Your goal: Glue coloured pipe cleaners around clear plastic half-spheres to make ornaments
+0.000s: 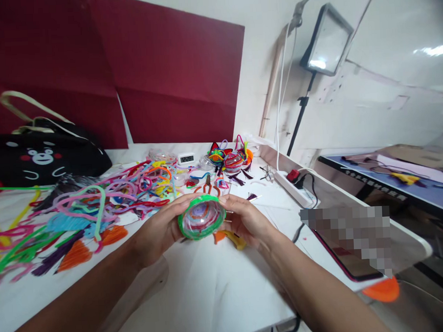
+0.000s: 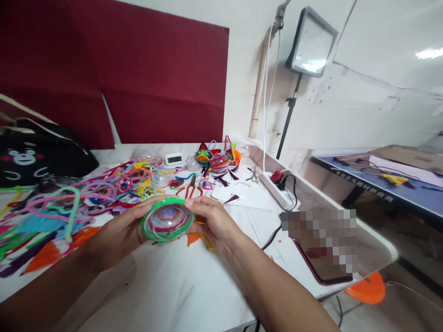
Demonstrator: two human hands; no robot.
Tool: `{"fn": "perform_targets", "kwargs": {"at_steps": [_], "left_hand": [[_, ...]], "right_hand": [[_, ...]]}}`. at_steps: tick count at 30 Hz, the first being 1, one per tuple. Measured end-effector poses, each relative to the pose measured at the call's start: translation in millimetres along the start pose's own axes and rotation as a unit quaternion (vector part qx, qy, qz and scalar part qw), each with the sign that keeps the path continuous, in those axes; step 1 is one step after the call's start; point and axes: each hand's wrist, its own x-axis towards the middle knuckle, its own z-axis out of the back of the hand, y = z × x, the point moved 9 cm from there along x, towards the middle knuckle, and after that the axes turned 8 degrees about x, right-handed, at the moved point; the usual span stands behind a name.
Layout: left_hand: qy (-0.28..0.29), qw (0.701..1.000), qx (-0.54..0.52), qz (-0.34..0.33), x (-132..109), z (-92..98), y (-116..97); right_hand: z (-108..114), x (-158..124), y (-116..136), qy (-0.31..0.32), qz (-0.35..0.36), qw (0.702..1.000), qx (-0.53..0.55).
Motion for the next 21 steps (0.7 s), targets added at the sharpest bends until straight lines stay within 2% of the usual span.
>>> {"fn": "perform_targets", "kwargs": {"at_steps": [6, 16, 21], "left_hand": [[0.011, 1.000, -0.007, 0.007, 0.3, 0.1, 3.7], [0.067, 0.995, -0.071, 0.032, 1.7, -8.5, 11.2], [0.061, 0.993, -0.089, 0.051, 2.5, -6.5, 14.1]], "right_hand": [[0.6, 0.0, -3.4, 0.008, -0.009, 1.000, -0.002], [-1.5, 1.6, -7.5, 0.009, -0.025, 1.000, -0.007], [-0.6, 0.6, -6.3, -0.002, -0.027, 1.000, -0.012]]}}
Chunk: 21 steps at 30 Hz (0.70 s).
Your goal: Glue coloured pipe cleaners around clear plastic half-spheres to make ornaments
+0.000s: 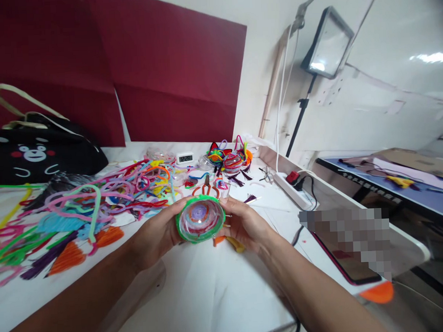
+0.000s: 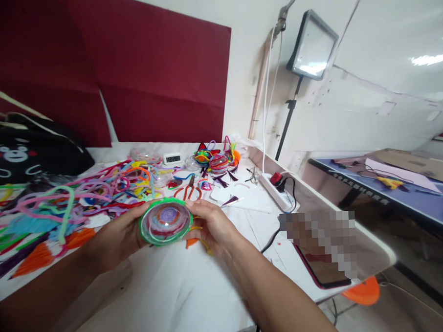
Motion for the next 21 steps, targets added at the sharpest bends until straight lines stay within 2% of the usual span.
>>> {"fn": "perform_targets", "kwargs": {"at_steps": [8, 14, 21], "left_hand": [[-0.017, 1.000, 0.007, 0.010, 1.5, -2.4, -2.8], [-0.020, 0.999, 0.016, -0.032, 2.1, -0.7, -5.9], [-0.069, 0.994, 0.034, -0.078, 0.6, 8.0, -9.8]], "right_hand": [[1.3, -0.2, 4.1, -0.010, 0.025, 0.999, -0.039], [1.8, -1.6, 7.4, -0.018, 0.048, 0.997, -0.052], [-8.8, -7.7, 15.1, 0.021, 0.085, 0.994, -0.063]]}}
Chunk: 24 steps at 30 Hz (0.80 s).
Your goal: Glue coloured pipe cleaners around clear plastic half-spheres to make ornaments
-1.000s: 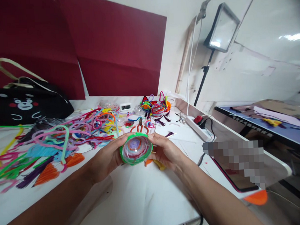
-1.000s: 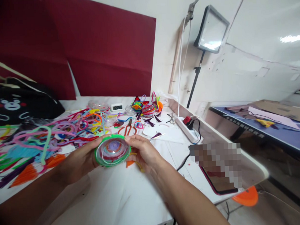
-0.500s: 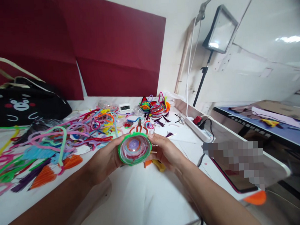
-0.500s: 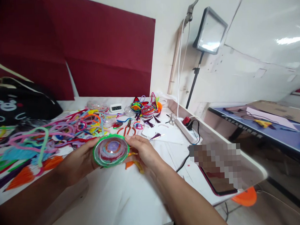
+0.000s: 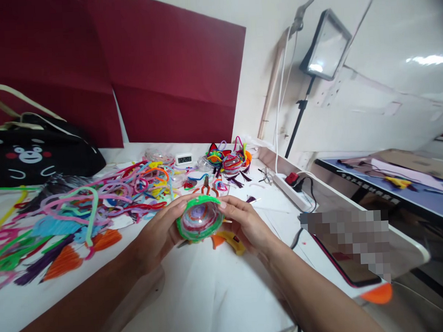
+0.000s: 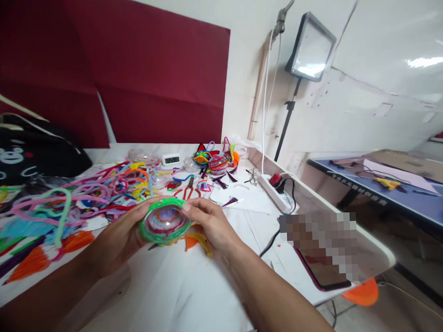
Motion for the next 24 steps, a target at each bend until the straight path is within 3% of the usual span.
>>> {"fn": "perform_targets", "kwargs": {"at_steps": [5, 17, 24], "left_hand": [[-0.004, 0.999, 0.032, -0.030, -0.3, -2.4, -2.6], [-0.007, 0.992, 0.109, -0.059, -1.5, -0.5, -2.4], [-0.001, 0.982, 0.165, -0.088, -3.2, -0.7, -4.6]], "right_hand": [[-3.1, -1.8, 6.0, 0.023, 0.046, 0.998, -0.048], [-4.3, -3.1, 6.6, 0.028, 0.078, 0.993, -0.089], [2.1, -0.9, 5.1, -0.030, 0.073, 0.993, -0.083]]}}
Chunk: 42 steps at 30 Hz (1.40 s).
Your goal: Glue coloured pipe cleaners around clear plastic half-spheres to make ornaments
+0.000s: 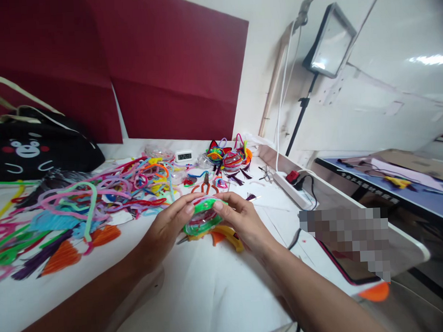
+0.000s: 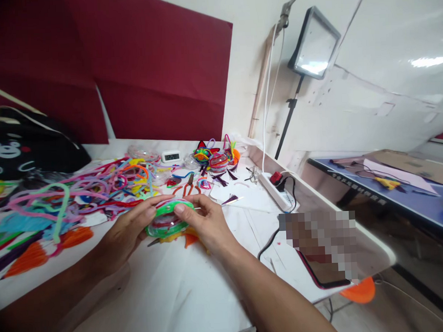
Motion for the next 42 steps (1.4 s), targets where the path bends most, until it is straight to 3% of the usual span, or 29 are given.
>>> {"fn": "perform_targets", "kwargs": {"at_steps": [11, 19, 25, 34, 42], "left_hand": [[-0.016, 1.000, 0.004, 0.003, -0.6, -3.8, -3.2], [-0.024, 0.992, 0.127, -0.014, 0.3, 0.3, -13.7], [0.001, 0.998, 0.052, -0.028, 1.1, -1.2, -16.3], [-0.035, 0.998, 0.046, -0.021, -1.9, 0.3, -22.0], [-0.011, 0.999, -0.022, -0.023, -0.2, -1.9, -17.4]], "right_hand": [[-0.4, -2.7, 1.6, -0.017, 0.020, 0.999, -0.041], [-4.4, -10.8, 11.4, -0.010, 0.123, 0.986, -0.112], [-9.2, -13.8, 19.4, 0.023, 0.149, 0.985, -0.080], [-15.2, -20.2, 25.5, 0.050, 0.185, 0.976, -0.103], [-17.4, -20.1, 29.8, 0.072, 0.188, 0.973, -0.116]]}}
